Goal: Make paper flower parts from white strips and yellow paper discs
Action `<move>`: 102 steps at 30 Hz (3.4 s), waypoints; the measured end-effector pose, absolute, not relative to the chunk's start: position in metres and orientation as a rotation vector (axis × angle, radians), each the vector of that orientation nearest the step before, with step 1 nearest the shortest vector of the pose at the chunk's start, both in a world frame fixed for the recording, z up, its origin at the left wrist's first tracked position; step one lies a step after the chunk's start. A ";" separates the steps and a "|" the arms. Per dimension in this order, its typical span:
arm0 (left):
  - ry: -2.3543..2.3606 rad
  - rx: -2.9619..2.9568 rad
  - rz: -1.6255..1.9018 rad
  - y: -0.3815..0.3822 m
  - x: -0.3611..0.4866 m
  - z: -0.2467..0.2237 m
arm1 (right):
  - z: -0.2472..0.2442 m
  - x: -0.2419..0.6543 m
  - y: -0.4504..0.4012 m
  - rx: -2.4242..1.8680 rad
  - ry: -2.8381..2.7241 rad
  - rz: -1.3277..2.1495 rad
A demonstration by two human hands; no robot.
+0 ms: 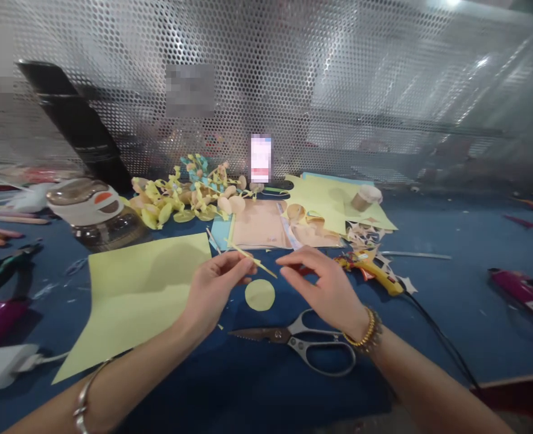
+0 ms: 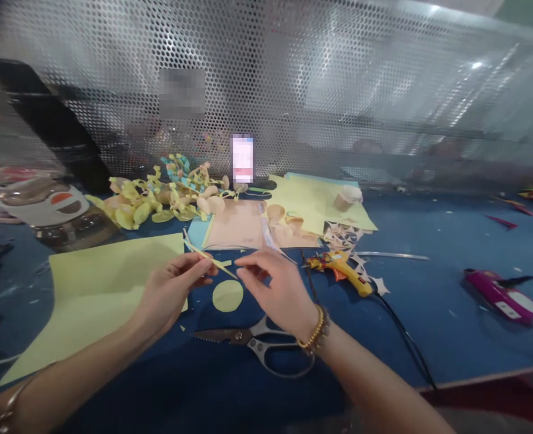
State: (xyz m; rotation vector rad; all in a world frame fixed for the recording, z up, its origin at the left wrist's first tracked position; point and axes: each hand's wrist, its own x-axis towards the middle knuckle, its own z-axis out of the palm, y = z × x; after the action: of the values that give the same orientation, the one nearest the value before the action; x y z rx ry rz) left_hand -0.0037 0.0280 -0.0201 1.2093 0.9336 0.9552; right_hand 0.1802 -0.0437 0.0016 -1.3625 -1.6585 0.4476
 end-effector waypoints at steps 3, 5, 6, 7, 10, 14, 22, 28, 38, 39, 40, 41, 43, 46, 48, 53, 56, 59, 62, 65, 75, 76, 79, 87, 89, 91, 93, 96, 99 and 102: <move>0.966 1.202 0.935 0.036 -0.014 -0.023 | 0.007 0.228 -0.058 -1.646 -1.793 0.025; 0.978 1.203 0.919 0.039 -0.019 -0.025 | 0.004 0.270 -0.070 -2.022 -1.731 -0.121; 0.982 1.201 0.913 0.040 -0.021 -0.027 | 0.000 0.291 -0.075 -2.120 -1.688 -0.134; 0.984 1.196 0.907 0.040 -0.022 -0.028 | -0.005 0.311 -0.080 -2.201 -1.665 -0.112; 0.973 1.183 0.882 0.040 -0.021 -0.030 | -0.022 0.354 -0.089 -2.484 -1.553 0.176; 0.964 1.199 0.869 0.039 -0.017 -0.028 | -0.030 0.370 -0.090 -2.426 -1.580 0.446; 0.949 1.173 0.888 0.040 -0.014 -0.029 | 0.030 0.342 -0.099 -1.686 -1.168 0.796; 0.919 1.161 0.882 0.037 -0.015 -0.032 | 0.023 0.287 -0.076 -1.514 -1.203 1.156; 0.938 1.236 0.896 0.038 -0.018 -0.030 | 0.005 0.221 -0.043 -1.112 -1.217 1.399; 0.935 1.240 0.893 0.038 -0.018 -0.030 | 0.001 0.220 -0.042 -1.124 -1.262 1.411; 0.932 1.242 0.890 0.038 -0.019 -0.030 | -0.003 0.219 -0.042 -1.150 -1.301 1.407; 0.930 1.238 0.887 0.038 -0.019 -0.031 | -0.008 0.219 -0.042 -1.189 -1.331 1.395; 0.919 1.217 0.876 0.038 -0.020 -0.033 | -0.015 0.218 -0.044 -1.282 -1.346 1.351; 0.903 1.184 0.850 0.036 -0.019 -0.036 | -0.020 0.213 -0.047 -1.380 -1.269 1.273; 0.906 1.175 0.832 0.034 -0.018 -0.036 | -0.020 0.205 -0.046 -1.442 -1.209 1.218; 0.897 1.186 0.801 0.031 -0.011 -0.034 | -0.023 0.180 -0.040 -1.578 -1.148 1.188; 0.894 1.215 0.794 0.031 -0.008 -0.034 | -0.025 0.176 -0.034 -1.572 -1.170 1.221; 0.881 1.216 0.787 0.031 -0.008 -0.035 | -0.015 0.185 -0.025 -1.548 -1.283 1.252; 0.871 1.163 0.813 0.032 -0.009 -0.035 | 0.012 0.203 -0.017 -1.534 -1.524 1.290; 0.852 1.135 0.828 0.032 -0.011 -0.035 | 0.040 0.221 -0.013 -1.475 -1.664 1.473; 0.788 1.130 0.858 0.028 -0.011 -0.033 | 0.012 0.189 -0.025 -1.400 -1.292 1.275; 0.771 1.126 0.854 0.027 -0.011 -0.033 | 0.007 0.182 -0.026 -1.443 -1.250 1.217; 0.732 1.117 0.835 0.022 -0.010 -0.032 | -0.005 0.166 -0.029 -1.471 -1.169 1.137; 0.760 1.217 0.803 0.016 -0.010 -0.031 | -0.021 0.154 -0.031 -1.416 -1.117 1.129; 0.765 1.239 0.795 0.017 -0.010 -0.032 | -0.022 0.155 -0.032 -1.421 -1.127 1.124; 0.763 1.255 0.790 0.017 -0.010 -0.032 | -0.023 0.156 -0.032 -1.436 -1.140 1.117; 0.760 1.279 0.793 0.017 -0.010 -0.033 | -0.023 0.157 -0.033 -1.443 -1.149 1.115; 0.779 1.304 0.794 0.017 -0.010 -0.033 | -0.024 0.158 -0.033 -1.447 -1.143 1.116; 0.796 1.302 0.789 0.016 -0.010 -0.032 | -0.025 0.159 -0.033 -1.463 -1.142 1.112; 0.808 1.291 0.785 0.016 -0.010 -0.030 | -0.026 0.160 -0.033 -1.488 -1.146 1.093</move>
State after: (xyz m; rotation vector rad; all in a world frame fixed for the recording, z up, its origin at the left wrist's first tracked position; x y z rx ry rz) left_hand -0.0099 0.0157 -0.0299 1.2911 0.8083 0.7854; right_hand 0.1601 -0.0331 -0.0264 -1.4882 -1.1461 1.0932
